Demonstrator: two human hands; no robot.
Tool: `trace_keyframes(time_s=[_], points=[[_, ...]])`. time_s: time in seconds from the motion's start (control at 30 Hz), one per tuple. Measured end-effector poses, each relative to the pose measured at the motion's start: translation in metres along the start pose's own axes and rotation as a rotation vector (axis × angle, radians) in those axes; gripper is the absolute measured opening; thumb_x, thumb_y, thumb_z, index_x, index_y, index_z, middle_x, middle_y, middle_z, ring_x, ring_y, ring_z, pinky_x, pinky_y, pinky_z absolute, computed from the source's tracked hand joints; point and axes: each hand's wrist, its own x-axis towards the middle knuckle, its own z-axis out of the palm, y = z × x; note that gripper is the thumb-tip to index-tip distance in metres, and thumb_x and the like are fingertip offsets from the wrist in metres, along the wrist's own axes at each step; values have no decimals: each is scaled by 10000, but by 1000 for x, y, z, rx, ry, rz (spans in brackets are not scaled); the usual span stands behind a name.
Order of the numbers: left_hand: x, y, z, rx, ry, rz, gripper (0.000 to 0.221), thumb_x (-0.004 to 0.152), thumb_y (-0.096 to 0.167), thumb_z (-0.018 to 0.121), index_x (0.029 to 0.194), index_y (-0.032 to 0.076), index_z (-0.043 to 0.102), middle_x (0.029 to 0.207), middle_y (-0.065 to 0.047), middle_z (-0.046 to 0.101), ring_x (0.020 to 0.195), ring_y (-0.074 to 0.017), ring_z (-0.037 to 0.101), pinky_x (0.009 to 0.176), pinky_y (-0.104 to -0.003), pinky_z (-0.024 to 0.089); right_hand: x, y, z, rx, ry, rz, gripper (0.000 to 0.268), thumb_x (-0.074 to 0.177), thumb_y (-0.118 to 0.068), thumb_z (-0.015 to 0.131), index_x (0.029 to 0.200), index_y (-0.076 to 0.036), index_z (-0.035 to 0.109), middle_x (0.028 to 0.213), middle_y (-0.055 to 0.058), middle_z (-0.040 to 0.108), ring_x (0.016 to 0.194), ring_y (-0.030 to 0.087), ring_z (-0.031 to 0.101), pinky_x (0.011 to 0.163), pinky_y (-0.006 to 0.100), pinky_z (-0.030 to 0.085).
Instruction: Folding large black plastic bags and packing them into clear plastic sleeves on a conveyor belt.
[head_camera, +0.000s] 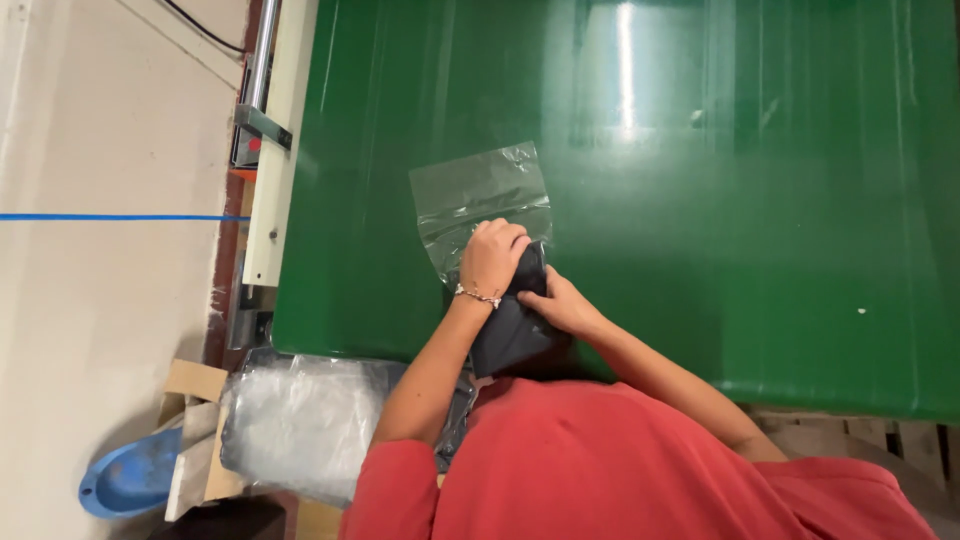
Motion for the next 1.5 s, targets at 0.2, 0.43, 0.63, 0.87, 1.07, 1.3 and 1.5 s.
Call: trace_keyframes(time_s=[0.2, 0.43, 0.63, 0.87, 1.07, 1.3, 1.5], points=[[1, 5, -6, 222, 77, 101, 271, 926, 504, 603, 914, 252, 703, 818, 23, 590, 858, -181, 622, 752, -289, 583, -5, -17, -7, 8, -14, 106, 467, 821, -377, 761, 1117, -64, 583, 1101, 226, 700, 1124, 388, 650, 903, 523, 521], [-1, 9, -1, 216, 138, 280, 96, 927, 296, 608, 857, 235, 583, 799, 28, 490, 826, -189, 552, 700, -316, 495, -7, -22, -6, -120, -19, 79, 561, 835, -414, 729, 1173, -38, 485, 1140, 315, 656, 1137, 471, 616, 912, 579, 507], [-29, 27, -11, 329, 314, 635, 134, 1004, 306, 495, 978, 237, 607, 828, 33, 466, 775, -164, 515, 575, -271, 433, -10, -19, -17, -70, 107, 74, 688, 761, -353, 800, 1237, -34, 420, 1143, 342, 646, 1110, 491, 623, 917, 584, 510], [-96, -15, -59, 61, 117, -472, 306, 961, 408, 617, 998, 105, 593, 762, -142, 676, 758, -391, 693, 689, -508, 543, -14, -48, -68, -133, 124, 175, 497, 973, -527, 521, 1305, -169, 612, 990, 105, 764, 930, 294, 732, 819, 440, 576], [-99, -71, -27, -368, -163, -751, 161, 936, 339, 620, 958, 223, 729, 510, 28, 662, 616, -171, 715, 610, -289, 544, 40, -6, -58, -145, 108, 150, 267, 884, -369, 647, 922, -136, 770, 556, 108, 682, 472, 234, 682, 447, 322, 565], [-146, -43, -38, -224, -213, -620, 204, 878, 326, 573, 915, 178, 709, 762, -47, 749, 780, -326, 731, 679, -452, 584, -22, 17, -65, -562, 6, 38, 439, 908, -477, 615, 830, -62, 736, 757, 228, 718, 832, 453, 687, 754, 520, 524], [-188, 5, -75, -426, -363, -604, 156, 806, 382, 613, 777, 250, 691, 641, 53, 708, 777, -188, 732, 753, -306, 546, -65, 49, -81, -60, -163, 210, 267, 916, -254, 634, 841, -17, 730, 690, 188, 688, 619, 293, 705, 546, 370, 598]])
